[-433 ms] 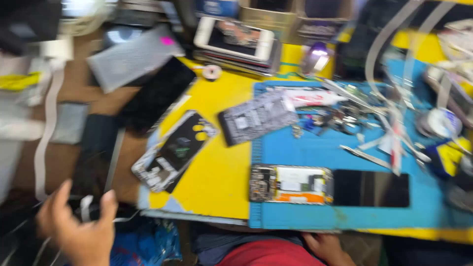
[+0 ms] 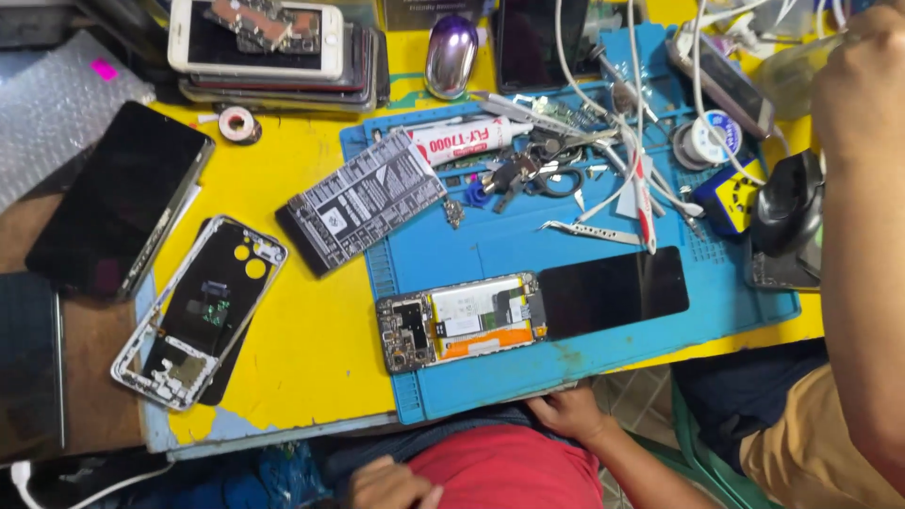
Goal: Disassembling a mobile phone to remove the screen and internal components using specialized repair tools.
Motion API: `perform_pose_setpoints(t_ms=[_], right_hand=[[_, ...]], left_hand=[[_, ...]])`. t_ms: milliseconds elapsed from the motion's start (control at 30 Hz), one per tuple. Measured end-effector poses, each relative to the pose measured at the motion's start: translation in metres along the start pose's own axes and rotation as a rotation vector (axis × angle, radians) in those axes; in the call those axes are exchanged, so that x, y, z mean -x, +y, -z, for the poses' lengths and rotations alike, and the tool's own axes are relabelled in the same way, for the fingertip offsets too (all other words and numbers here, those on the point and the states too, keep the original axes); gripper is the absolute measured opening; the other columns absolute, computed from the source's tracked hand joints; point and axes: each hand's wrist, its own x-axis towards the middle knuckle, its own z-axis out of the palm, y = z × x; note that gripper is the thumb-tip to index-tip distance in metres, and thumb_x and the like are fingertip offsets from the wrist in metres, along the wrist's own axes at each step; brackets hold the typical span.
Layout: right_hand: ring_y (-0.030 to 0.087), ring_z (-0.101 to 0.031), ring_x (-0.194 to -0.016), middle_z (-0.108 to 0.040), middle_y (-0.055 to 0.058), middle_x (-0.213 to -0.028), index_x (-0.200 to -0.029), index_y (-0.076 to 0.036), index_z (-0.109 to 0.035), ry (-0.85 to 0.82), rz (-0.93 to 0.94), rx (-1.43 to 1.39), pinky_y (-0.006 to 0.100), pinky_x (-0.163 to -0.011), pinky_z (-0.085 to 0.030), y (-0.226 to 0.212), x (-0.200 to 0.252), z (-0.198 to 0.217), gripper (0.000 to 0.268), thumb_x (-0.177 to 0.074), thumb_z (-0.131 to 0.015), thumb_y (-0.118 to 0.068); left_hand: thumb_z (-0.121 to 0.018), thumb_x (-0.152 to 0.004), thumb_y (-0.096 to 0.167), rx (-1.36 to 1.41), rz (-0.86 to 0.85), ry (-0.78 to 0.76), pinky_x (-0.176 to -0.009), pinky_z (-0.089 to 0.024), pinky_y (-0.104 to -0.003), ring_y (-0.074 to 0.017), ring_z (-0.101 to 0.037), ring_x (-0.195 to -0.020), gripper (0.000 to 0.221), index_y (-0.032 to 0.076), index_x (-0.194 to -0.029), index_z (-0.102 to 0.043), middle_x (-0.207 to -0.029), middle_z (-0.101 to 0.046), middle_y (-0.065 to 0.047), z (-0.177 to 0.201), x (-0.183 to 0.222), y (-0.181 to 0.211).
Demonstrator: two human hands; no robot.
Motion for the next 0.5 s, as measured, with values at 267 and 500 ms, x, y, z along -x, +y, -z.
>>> perform_pose_setpoints(t_ms=[267, 500], right_hand=[[0.023, -0.075, -0.09, -0.079, 0.002, -0.091, -0.093, -0.013, -0.078, 0.072, -0.054, 0.003, 0.036, -0.085, -0.059, 0.003, 0.013, -0.001, 0.014, -0.086, -0.074, -0.024], [0.028, -0.073, -0.103, -0.078, 0.004, -0.103, -0.1, -0.012, -0.078, 0.021, 0.053, -0.015, 0.041, -0.103, -0.055, 0.006, 0.003, -0.003, 0.017, -0.088, -0.076, -0.025]], left_hand=[[-0.066, -0.098, 0.03, 0.012, 0.454, -0.719, -0.063, -0.049, -0.048, -0.0311, -0.069, -0.071, 0.02, 0.016, -0.084, -0.07, -0.081, -0.075, -0.004, 0.022, 0.007, -0.021], [-0.067, -0.104, 0.017, 0.081, -0.097, -0.585, -0.055, -0.038, -0.04, -0.0232, -0.048, -0.061, 0.016, 0.006, -0.092, -0.068, -0.074, -0.054, -0.005, 0.081, -0.163, 0.031]])
